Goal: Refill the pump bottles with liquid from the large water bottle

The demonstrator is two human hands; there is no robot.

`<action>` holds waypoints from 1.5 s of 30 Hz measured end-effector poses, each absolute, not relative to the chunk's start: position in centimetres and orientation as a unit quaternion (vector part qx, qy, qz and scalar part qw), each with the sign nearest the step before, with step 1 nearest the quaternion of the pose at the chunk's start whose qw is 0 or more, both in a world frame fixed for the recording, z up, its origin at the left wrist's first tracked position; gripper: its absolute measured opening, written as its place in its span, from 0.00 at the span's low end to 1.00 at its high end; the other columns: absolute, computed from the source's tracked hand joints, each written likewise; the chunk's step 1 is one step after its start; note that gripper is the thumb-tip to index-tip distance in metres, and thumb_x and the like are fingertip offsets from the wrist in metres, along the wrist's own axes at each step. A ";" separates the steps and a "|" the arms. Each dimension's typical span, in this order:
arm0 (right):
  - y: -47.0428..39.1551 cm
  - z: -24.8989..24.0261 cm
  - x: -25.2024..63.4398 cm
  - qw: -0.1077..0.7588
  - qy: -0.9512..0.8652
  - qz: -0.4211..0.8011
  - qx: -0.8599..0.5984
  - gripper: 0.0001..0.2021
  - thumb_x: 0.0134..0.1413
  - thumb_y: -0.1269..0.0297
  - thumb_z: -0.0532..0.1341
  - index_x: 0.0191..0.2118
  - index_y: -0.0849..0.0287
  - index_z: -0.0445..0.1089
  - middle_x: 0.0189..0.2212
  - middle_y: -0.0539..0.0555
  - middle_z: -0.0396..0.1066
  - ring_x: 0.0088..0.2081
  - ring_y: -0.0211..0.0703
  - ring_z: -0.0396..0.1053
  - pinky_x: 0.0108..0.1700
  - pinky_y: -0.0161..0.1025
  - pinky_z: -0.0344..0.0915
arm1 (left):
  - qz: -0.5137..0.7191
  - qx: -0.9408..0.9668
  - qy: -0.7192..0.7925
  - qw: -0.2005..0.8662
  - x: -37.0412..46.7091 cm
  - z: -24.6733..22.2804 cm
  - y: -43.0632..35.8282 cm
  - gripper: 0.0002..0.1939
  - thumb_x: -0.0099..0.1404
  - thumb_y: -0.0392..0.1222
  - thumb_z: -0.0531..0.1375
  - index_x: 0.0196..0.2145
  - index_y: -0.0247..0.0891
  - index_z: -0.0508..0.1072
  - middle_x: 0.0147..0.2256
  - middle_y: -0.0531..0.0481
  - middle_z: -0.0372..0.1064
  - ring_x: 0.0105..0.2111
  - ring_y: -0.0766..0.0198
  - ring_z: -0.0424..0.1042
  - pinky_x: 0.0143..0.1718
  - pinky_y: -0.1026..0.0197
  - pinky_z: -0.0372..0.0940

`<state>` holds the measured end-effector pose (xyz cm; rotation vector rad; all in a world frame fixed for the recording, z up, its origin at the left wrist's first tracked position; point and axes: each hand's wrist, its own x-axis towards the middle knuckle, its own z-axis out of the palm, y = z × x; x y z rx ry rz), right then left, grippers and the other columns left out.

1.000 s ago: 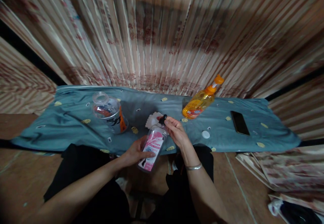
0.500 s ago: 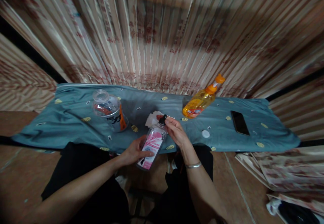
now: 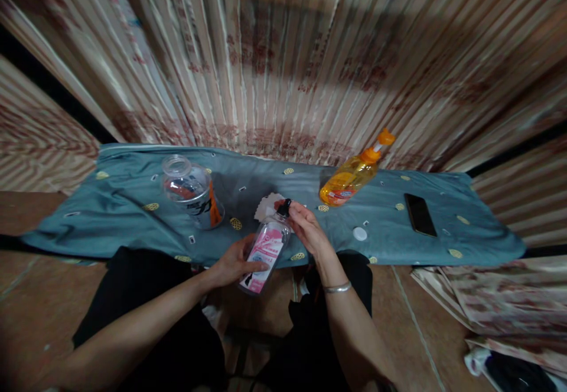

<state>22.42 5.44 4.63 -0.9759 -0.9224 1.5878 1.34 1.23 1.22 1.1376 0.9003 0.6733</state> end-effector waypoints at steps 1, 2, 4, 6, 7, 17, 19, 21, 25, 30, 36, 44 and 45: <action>5.5 4.5 22.5 0.509 -0.383 0.654 -0.409 0.25 0.39 0.42 0.77 0.40 0.53 0.81 0.44 0.56 0.82 0.49 0.55 0.78 0.56 0.49 0.71 | 0.302 0.511 0.404 0.696 1.3 1.2 1.2 0.33 0.43 0.53 0.76 0.42 0.36 0.70 0.38 0.50 0.72 0.38 0.61 0.69 0.43 0.58 0.63; 5.6 4.4 22.6 0.509 -0.386 0.648 -0.415 0.25 0.37 0.42 0.78 0.38 0.53 0.81 0.43 0.56 0.82 0.48 0.55 0.78 0.55 0.48 0.71 | 0.301 0.513 0.404 0.695 1.3 1.2 1.2 0.33 0.43 0.53 0.76 0.42 0.35 0.70 0.37 0.50 0.72 0.38 0.60 0.69 0.43 0.58 0.63; 5.7 4.2 22.7 0.504 -0.394 0.638 -0.427 0.24 0.35 0.43 0.79 0.36 0.54 0.80 0.41 0.56 0.83 0.46 0.53 0.78 0.54 0.48 0.71 | 0.299 0.515 0.406 0.693 1.3 1.2 1.2 0.32 0.43 0.52 0.77 0.41 0.35 0.71 0.37 0.50 0.71 0.38 0.60 0.69 0.42 0.58 0.63; 5.6 4.2 22.7 0.495 -0.401 0.639 -0.431 0.24 0.35 0.45 0.79 0.37 0.54 0.81 0.40 0.56 0.83 0.44 0.52 0.78 0.53 0.47 0.71 | 0.297 0.517 0.407 0.692 1.3 1.2 1.1 0.32 0.43 0.51 0.77 0.41 0.35 0.71 0.36 0.50 0.71 0.37 0.60 0.69 0.42 0.58 0.63; 5.6 4.4 22.7 0.490 -0.402 0.643 -0.429 0.24 0.36 0.45 0.79 0.38 0.54 0.81 0.40 0.55 0.83 0.45 0.52 0.78 0.54 0.47 0.71 | 0.297 0.517 0.408 0.691 1.3 1.1 1.1 0.32 0.43 0.51 0.77 0.41 0.35 0.71 0.36 0.50 0.71 0.37 0.60 0.69 0.41 0.58 0.63; 5.8 4.0 22.7 0.506 -0.402 0.636 -0.421 0.26 0.35 0.40 0.78 0.38 0.53 0.81 0.43 0.56 0.83 0.50 0.56 0.77 0.58 0.51 0.70 | 0.293 0.521 0.407 0.691 1.3 1.0 1.2 0.33 0.43 0.52 0.76 0.43 0.36 0.70 0.38 0.49 0.71 0.38 0.59 0.69 0.43 0.58 0.63; 6.0 3.8 22.8 0.504 -0.403 0.632 -0.428 0.25 0.33 0.43 0.79 0.36 0.53 0.81 0.41 0.55 0.83 0.49 0.55 0.78 0.58 0.51 0.70 | 0.290 0.522 0.409 0.690 1.3 0.9 1.2 0.33 0.43 0.52 0.76 0.42 0.36 0.71 0.37 0.49 0.71 0.37 0.59 0.68 0.42 0.58 0.63; 5.9 3.9 22.8 0.494 -0.406 0.640 -0.426 0.24 0.35 0.45 0.79 0.37 0.53 0.81 0.41 0.55 0.83 0.49 0.54 0.78 0.59 0.51 0.69 | 0.289 0.522 0.412 0.689 1.3 0.8 1.2 0.33 0.43 0.52 0.76 0.42 0.36 0.70 0.37 0.50 0.71 0.37 0.60 0.68 0.41 0.58 0.63; 5.6 4.6 22.8 0.483 -0.408 0.661 -0.403 0.24 0.39 0.46 0.78 0.41 0.53 0.82 0.45 0.56 0.82 0.53 0.55 0.76 0.62 0.51 0.66 | 0.290 0.522 0.415 0.687 1.2 0.7 1.3 0.34 0.43 0.53 0.75 0.43 0.36 0.70 0.37 0.49 0.71 0.37 0.60 0.68 0.41 0.58 0.63; 5.7 4.5 22.9 0.498 -0.407 0.646 -0.410 0.25 0.36 0.43 0.79 0.39 0.52 0.81 0.45 0.55 0.82 0.53 0.55 0.76 0.61 0.50 0.67 | 0.293 0.528 0.415 0.681 1.1 0.6 1.3 0.34 0.43 0.53 0.76 0.43 0.36 0.71 0.38 0.49 0.72 0.38 0.59 0.69 0.42 0.58 0.63; 5.7 4.3 22.7 0.470 -0.407 0.660 -0.423 0.24 0.37 0.47 0.79 0.41 0.53 0.82 0.44 0.56 0.82 0.48 0.52 0.78 0.58 0.48 0.70 | 0.291 0.531 0.418 0.677 1.2 0.6 1.2 0.32 0.44 0.52 0.75 0.42 0.35 0.71 0.37 0.49 0.72 0.38 0.59 0.68 0.42 0.58 0.63; 5.5 4.5 22.9 0.508 -0.390 0.643 -0.421 0.27 0.37 0.41 0.78 0.42 0.51 0.82 0.48 0.55 0.81 0.54 0.54 0.75 0.61 0.49 0.68 | 0.284 0.532 0.415 0.682 1.2 0.8 1.4 0.33 0.43 0.53 0.75 0.43 0.36 0.70 0.38 0.49 0.71 0.38 0.59 0.68 0.42 0.58 0.63; 5.6 4.5 22.9 0.510 -0.392 0.634 -0.429 0.26 0.35 0.42 0.78 0.40 0.51 0.82 0.46 0.55 0.82 0.52 0.54 0.76 0.60 0.49 0.68 | 0.282 0.533 0.416 0.681 1.2 0.7 1.4 0.33 0.43 0.53 0.75 0.43 0.36 0.70 0.38 0.49 0.71 0.38 0.59 0.68 0.41 0.58 0.63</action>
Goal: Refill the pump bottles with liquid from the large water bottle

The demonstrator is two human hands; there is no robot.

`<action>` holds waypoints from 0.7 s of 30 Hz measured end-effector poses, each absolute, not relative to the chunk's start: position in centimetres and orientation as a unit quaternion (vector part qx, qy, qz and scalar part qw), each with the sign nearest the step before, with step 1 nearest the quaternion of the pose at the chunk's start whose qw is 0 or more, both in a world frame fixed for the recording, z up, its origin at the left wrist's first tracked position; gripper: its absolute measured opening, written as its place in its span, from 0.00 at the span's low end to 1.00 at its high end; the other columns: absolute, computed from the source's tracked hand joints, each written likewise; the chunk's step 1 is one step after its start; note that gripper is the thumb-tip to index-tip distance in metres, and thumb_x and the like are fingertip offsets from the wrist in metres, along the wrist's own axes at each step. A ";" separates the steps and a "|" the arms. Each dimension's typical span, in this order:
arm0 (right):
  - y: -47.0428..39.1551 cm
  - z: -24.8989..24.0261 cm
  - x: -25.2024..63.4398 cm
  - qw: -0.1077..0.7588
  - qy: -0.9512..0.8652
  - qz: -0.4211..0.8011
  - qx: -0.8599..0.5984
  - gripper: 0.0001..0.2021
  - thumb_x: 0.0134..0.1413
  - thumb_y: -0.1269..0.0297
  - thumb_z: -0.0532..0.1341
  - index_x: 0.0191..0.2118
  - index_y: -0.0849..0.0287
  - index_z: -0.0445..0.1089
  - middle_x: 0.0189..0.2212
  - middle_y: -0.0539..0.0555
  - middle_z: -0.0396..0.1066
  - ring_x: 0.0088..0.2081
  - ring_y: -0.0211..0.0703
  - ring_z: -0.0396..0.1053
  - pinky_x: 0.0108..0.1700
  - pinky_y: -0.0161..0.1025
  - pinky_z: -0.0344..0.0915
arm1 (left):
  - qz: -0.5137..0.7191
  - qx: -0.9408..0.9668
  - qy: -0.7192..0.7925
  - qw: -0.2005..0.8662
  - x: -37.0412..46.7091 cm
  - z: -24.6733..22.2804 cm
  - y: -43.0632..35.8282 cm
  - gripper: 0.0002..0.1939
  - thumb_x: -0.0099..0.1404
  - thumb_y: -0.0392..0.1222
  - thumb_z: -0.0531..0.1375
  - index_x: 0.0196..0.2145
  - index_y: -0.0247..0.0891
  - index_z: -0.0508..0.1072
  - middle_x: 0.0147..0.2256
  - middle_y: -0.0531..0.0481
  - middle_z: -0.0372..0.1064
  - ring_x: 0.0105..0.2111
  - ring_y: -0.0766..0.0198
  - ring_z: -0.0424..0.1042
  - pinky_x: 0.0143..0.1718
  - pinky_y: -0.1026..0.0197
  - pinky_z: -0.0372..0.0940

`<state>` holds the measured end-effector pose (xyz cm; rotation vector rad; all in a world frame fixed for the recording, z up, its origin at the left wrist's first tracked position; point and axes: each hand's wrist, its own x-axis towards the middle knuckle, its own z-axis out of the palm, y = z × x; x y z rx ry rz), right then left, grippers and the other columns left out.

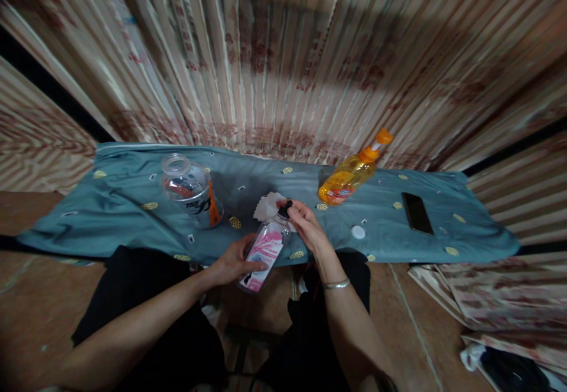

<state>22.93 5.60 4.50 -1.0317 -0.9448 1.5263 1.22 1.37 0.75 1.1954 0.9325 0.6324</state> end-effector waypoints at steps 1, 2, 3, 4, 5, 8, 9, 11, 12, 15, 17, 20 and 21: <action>5.7 4.5 22.9 0.507 -0.398 0.628 -0.436 0.25 0.34 0.43 0.79 0.39 0.52 0.82 0.44 0.55 0.82 0.50 0.53 0.77 0.59 0.49 0.69 | 0.281 0.534 0.417 0.680 1.2 0.7 1.4 0.33 0.43 0.53 0.75 0.43 0.36 0.70 0.38 0.49 0.71 0.37 0.59 0.68 0.41 0.58 0.63; 5.7 4.5 22.9 0.501 -0.404 0.625 -0.442 0.25 0.33 0.44 0.79 0.38 0.52 0.82 0.42 0.55 0.83 0.48 0.53 0.78 0.58 0.50 0.69 | 0.280 0.534 0.419 0.679 1.2 0.7 1.3 0.33 0.43 0.53 0.75 0.43 0.36 0.71 0.37 0.49 0.72 0.37 0.59 0.68 0.41 0.58 0.63; 5.7 4.5 22.9 0.493 -0.410 0.625 -0.445 0.25 0.33 0.45 0.80 0.37 0.52 0.82 0.41 0.55 0.83 0.46 0.53 0.78 0.57 0.50 0.70 | 0.279 0.535 0.420 0.677 1.2 0.7 1.3 0.33 0.43 0.53 0.75 0.43 0.36 0.71 0.37 0.49 0.72 0.37 0.59 0.68 0.41 0.57 0.63; 5.7 4.5 22.9 0.486 -0.414 0.628 -0.445 0.24 0.33 0.46 0.80 0.38 0.53 0.82 0.41 0.55 0.83 0.46 0.52 0.78 0.57 0.50 0.70 | 0.279 0.535 0.421 0.677 1.2 0.7 1.4 0.33 0.43 0.53 0.76 0.43 0.35 0.71 0.37 0.49 0.72 0.37 0.59 0.68 0.41 0.57 0.63; 5.7 4.7 22.8 0.482 -0.417 0.632 -0.441 0.24 0.34 0.46 0.80 0.39 0.53 0.82 0.42 0.55 0.83 0.46 0.52 0.78 0.57 0.50 0.70 | 0.280 0.536 0.422 0.676 1.2 0.7 1.4 0.33 0.43 0.52 0.76 0.43 0.35 0.71 0.37 0.49 0.72 0.37 0.59 0.68 0.42 0.57 0.63; 5.3 5.2 22.9 0.482 -0.422 0.641 -0.423 0.24 0.36 0.47 0.79 0.41 0.53 0.82 0.45 0.55 0.82 0.49 0.52 0.77 0.61 0.50 0.67 | 0.279 0.535 0.417 0.679 1.1 0.8 1.5 0.33 0.43 0.51 0.76 0.43 0.35 0.71 0.37 0.50 0.72 0.37 0.60 0.68 0.42 0.58 0.63; 5.2 5.3 23.0 0.485 -0.421 0.641 -0.419 0.24 0.36 0.47 0.79 0.41 0.52 0.82 0.45 0.54 0.82 0.50 0.53 0.77 0.62 0.50 0.66 | 0.279 0.534 0.415 0.682 1.1 0.8 1.5 0.32 0.43 0.51 0.76 0.43 0.35 0.71 0.37 0.50 0.72 0.37 0.60 0.68 0.41 0.58 0.63; 5.1 5.7 23.4 0.498 -0.414 0.640 -0.413 0.23 0.37 0.47 0.79 0.40 0.51 0.82 0.44 0.54 0.83 0.50 0.53 0.77 0.61 0.51 0.66 | 0.276 0.530 0.407 0.691 1.2 1.0 1.4 0.33 0.43 0.51 0.76 0.43 0.35 0.71 0.36 0.51 0.72 0.36 0.61 0.69 0.40 0.59 0.63; 5.1 5.8 23.7 0.509 -0.410 0.635 -0.411 0.22 0.38 0.47 0.79 0.39 0.50 0.82 0.43 0.54 0.83 0.50 0.53 0.77 0.61 0.51 0.67 | 0.272 0.527 0.402 0.697 1.2 1.0 1.4 0.33 0.42 0.51 0.77 0.43 0.34 0.71 0.36 0.51 0.72 0.36 0.61 0.69 0.40 0.59 0.63; 5.5 5.4 25.6 0.554 -0.407 0.590 -0.423 0.19 0.40 0.45 0.77 0.37 0.49 0.80 0.43 0.53 0.82 0.51 0.52 0.76 0.58 0.50 0.68 | 0.264 0.519 0.385 0.716 1.4 1.2 1.1 0.34 0.41 0.51 0.77 0.42 0.35 0.71 0.34 0.52 0.72 0.34 0.62 0.69 0.40 0.59 0.63; 5.9 4.6 27.4 0.568 -0.424 0.519 -0.479 0.18 0.40 0.45 0.76 0.33 0.51 0.78 0.40 0.52 0.81 0.50 0.52 0.76 0.56 0.49 0.69 | 0.268 0.514 0.378 0.722 1.5 1.4 1.0 0.33 0.41 0.50 0.77 0.41 0.35 0.71 0.33 0.53 0.71 0.34 0.62 0.69 0.40 0.59 0.63; 6.6 2.5 30.3 0.508 -0.469 0.357 -0.628 0.16 0.35 0.51 0.76 0.28 0.53 0.74 0.29 0.50 0.78 0.44 0.54 0.75 0.51 0.51 0.70 | 0.287 0.508 0.372 0.722 1.4 1.6 1.3 0.34 0.40 0.51 0.78 0.41 0.36 0.71 0.34 0.53 0.72 0.35 0.62 0.70 0.42 0.58 0.64; 6.7 1.8 31.1 0.473 -0.482 0.317 -0.666 0.14 0.36 0.53 0.75 0.29 0.53 0.74 0.28 0.51 0.77 0.44 0.56 0.75 0.50 0.51 0.70 | 0.295 0.506 0.371 0.721 1.3 1.6 1.4 0.34 0.39 0.51 0.78 0.41 0.37 0.71 0.35 0.52 0.72 0.36 0.61 0.70 0.43 0.58 0.64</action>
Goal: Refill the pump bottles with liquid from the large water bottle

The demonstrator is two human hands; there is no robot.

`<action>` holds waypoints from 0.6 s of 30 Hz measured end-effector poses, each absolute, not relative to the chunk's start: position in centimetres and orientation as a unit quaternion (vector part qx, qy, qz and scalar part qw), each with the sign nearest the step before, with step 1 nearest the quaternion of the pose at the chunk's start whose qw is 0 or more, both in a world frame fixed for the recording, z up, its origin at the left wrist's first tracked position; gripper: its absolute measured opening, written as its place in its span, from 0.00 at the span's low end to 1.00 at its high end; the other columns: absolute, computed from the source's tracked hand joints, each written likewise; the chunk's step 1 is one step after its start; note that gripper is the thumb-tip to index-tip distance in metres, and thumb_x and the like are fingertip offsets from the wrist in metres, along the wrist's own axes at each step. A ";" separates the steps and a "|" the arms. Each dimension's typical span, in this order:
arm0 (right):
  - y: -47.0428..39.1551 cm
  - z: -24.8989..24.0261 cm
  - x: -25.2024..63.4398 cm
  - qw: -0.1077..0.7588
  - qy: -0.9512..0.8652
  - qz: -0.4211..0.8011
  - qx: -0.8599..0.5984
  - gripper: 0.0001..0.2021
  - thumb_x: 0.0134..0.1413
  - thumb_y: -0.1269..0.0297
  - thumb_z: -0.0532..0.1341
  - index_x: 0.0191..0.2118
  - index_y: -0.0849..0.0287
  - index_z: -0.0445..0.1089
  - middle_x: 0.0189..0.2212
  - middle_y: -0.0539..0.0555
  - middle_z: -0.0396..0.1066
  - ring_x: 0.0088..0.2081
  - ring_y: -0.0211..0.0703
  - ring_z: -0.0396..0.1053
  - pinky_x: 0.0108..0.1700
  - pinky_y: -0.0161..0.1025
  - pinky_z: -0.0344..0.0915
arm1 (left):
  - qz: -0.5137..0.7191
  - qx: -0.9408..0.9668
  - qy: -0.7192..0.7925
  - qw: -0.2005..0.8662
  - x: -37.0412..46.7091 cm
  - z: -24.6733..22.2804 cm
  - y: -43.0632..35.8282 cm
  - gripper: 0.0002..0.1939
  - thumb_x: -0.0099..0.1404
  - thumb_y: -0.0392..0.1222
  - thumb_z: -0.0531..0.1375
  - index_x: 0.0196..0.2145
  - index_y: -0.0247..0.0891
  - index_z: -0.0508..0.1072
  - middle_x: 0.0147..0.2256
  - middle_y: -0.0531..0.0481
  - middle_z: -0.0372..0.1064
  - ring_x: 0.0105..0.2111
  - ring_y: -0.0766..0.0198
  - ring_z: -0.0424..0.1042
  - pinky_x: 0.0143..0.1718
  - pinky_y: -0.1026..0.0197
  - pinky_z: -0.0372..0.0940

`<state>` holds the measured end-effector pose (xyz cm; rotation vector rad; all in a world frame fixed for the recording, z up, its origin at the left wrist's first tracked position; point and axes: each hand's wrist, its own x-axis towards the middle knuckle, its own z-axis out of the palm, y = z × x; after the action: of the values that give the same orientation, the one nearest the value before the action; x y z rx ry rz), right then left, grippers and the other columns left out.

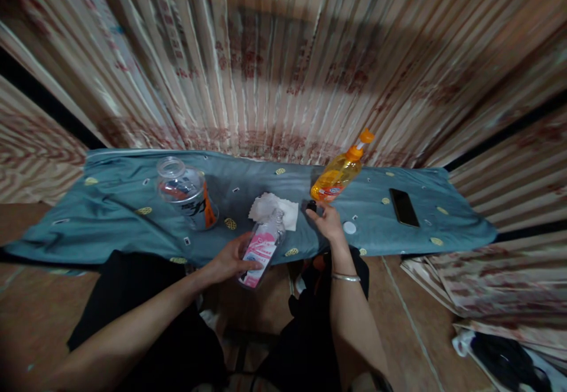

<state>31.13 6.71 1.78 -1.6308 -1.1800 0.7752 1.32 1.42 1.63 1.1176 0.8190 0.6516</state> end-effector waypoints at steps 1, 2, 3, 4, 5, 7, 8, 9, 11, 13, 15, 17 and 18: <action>6.8 1.1 31.8 0.442 -0.489 0.285 -0.696 0.12 0.38 0.56 0.73 0.29 0.53 0.75 0.28 0.52 0.77 0.45 0.58 0.75 0.49 0.52 0.70 | 0.304 0.504 0.369 0.719 1.3 1.7 1.6 0.35 0.39 0.52 0.78 0.41 0.37 0.70 0.36 0.52 0.73 0.37 0.60 0.71 0.44 0.57 0.65; 6.8 0.5 32.3 0.416 -0.493 0.258 -0.720 0.10 0.39 0.58 0.72 0.29 0.52 0.75 0.29 0.53 0.77 0.47 0.59 0.75 0.50 0.52 0.70 | 0.314 0.502 0.367 0.717 1.2 1.8 1.8 0.36 0.38 0.53 0.78 0.41 0.37 0.70 0.37 0.51 0.73 0.38 0.59 0.71 0.45 0.57 0.65; 6.8 0.0 32.6 0.395 -0.496 0.234 -0.737 0.08 0.40 0.60 0.71 0.30 0.52 0.75 0.31 0.55 0.78 0.48 0.60 0.75 0.52 0.53 0.69 | 0.324 0.501 0.365 0.714 1.1 1.8 2.0 0.36 0.38 0.53 0.79 0.41 0.37 0.70 0.38 0.51 0.73 0.39 0.59 0.71 0.46 0.56 0.65; 6.7 -0.4 32.8 0.379 -0.497 0.215 -0.750 0.07 0.40 0.62 0.70 0.30 0.52 0.75 0.34 0.56 0.79 0.49 0.61 0.74 0.54 0.55 0.68 | 0.333 0.501 0.363 0.712 1.1 1.9 2.1 0.37 0.38 0.53 0.79 0.41 0.38 0.70 0.39 0.50 0.73 0.40 0.58 0.72 0.47 0.56 0.65; 6.6 -0.7 32.9 0.367 -0.499 0.199 -0.759 0.07 0.40 0.64 0.70 0.31 0.51 0.75 0.36 0.58 0.79 0.51 0.62 0.74 0.56 0.56 0.67 | 0.340 0.501 0.360 0.710 1.0 1.9 2.3 0.37 0.38 0.54 0.79 0.42 0.38 0.70 0.39 0.50 0.73 0.41 0.58 0.72 0.48 0.55 0.65; 6.1 -0.8 32.7 0.366 -0.504 0.174 -0.763 0.10 0.41 0.64 0.70 0.34 0.52 0.75 0.41 0.60 0.79 0.54 0.64 0.73 0.61 0.59 0.63 | 0.353 0.502 0.355 0.705 0.9 2.1 2.7 0.38 0.38 0.54 0.78 0.43 0.38 0.69 0.39 0.49 0.73 0.41 0.57 0.72 0.49 0.54 0.66; 5.6 -0.6 32.5 0.377 -0.507 0.162 -0.758 0.12 0.41 0.62 0.70 0.37 0.53 0.76 0.44 0.62 0.79 0.57 0.65 0.71 0.63 0.61 0.61 | 0.360 0.503 0.352 0.702 0.8 2.1 2.8 0.38 0.39 0.54 0.78 0.44 0.38 0.69 0.40 0.49 0.73 0.41 0.57 0.72 0.49 0.53 0.66; 5.0 -0.3 32.1 0.397 -0.510 0.153 -0.748 0.16 0.42 0.60 0.71 0.41 0.54 0.76 0.47 0.63 0.78 0.60 0.66 0.68 0.65 0.62 0.59 | 0.367 0.504 0.351 0.699 0.8 2.2 3.0 0.39 0.39 0.53 0.78 0.45 0.38 0.69 0.40 0.49 0.74 0.42 0.56 0.72 0.50 0.53 0.66; 3.5 0.6 30.8 0.443 -0.515 0.159 -0.716 0.24 0.46 0.52 0.70 0.49 0.56 0.74 0.55 0.65 0.74 0.64 0.66 0.64 0.68 0.64 0.54 | 0.382 0.506 0.349 0.690 0.7 2.2 3.2 0.40 0.41 0.53 0.78 0.47 0.38 0.68 0.42 0.48 0.74 0.43 0.56 0.73 0.51 0.52 0.66; 1.7 1.6 28.7 0.472 -0.522 0.244 -0.668 0.29 0.50 0.46 0.69 0.56 0.55 0.72 0.59 0.64 0.71 0.64 0.64 0.65 0.68 0.63 0.54 | 0.393 0.509 0.347 0.683 0.9 2.3 3.1 0.41 0.43 0.53 0.77 0.50 0.38 0.67 0.44 0.46 0.74 0.44 0.56 0.73 0.52 0.52 0.66; -0.2 2.3 26.0 0.488 -0.528 0.387 -0.577 0.34 0.50 0.45 0.71 0.61 0.51 0.68 0.61 0.61 0.70 0.64 0.60 0.66 0.67 0.60 0.58 | 0.396 0.518 0.341 0.677 1.1 2.2 2.8 0.42 0.45 0.54 0.76 0.53 0.37 0.67 0.47 0.44 0.74 0.45 0.54 0.74 0.51 0.52 0.67; -1.7 2.6 23.1 0.484 -0.524 0.486 -0.505 0.38 0.44 0.47 0.75 0.62 0.49 0.67 0.61 0.59 0.70 0.64 0.58 0.66 0.66 0.56 0.61 | 0.393 0.535 0.334 0.669 1.4 2.0 2.3 0.43 0.46 0.55 0.75 0.56 0.37 0.67 0.50 0.41 0.74 0.48 0.51 0.74 0.52 0.51 0.68; -2.3 2.6 21.8 0.472 -0.521 0.515 -0.491 0.37 0.42 0.49 0.77 0.59 0.49 0.69 0.58 0.58 0.73 0.61 0.58 0.69 0.65 0.55 0.63 | 0.391 0.546 0.334 0.662 1.5 1.8 2.1 0.44 0.47 0.55 0.75 0.57 0.38 0.67 0.51 0.40 0.73 0.50 0.50 0.74 0.52 0.51 0.68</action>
<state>21.82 -2.25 2.60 -1.2026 -1.2764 1.2601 1.51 2.13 1.82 1.2345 0.7545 0.8831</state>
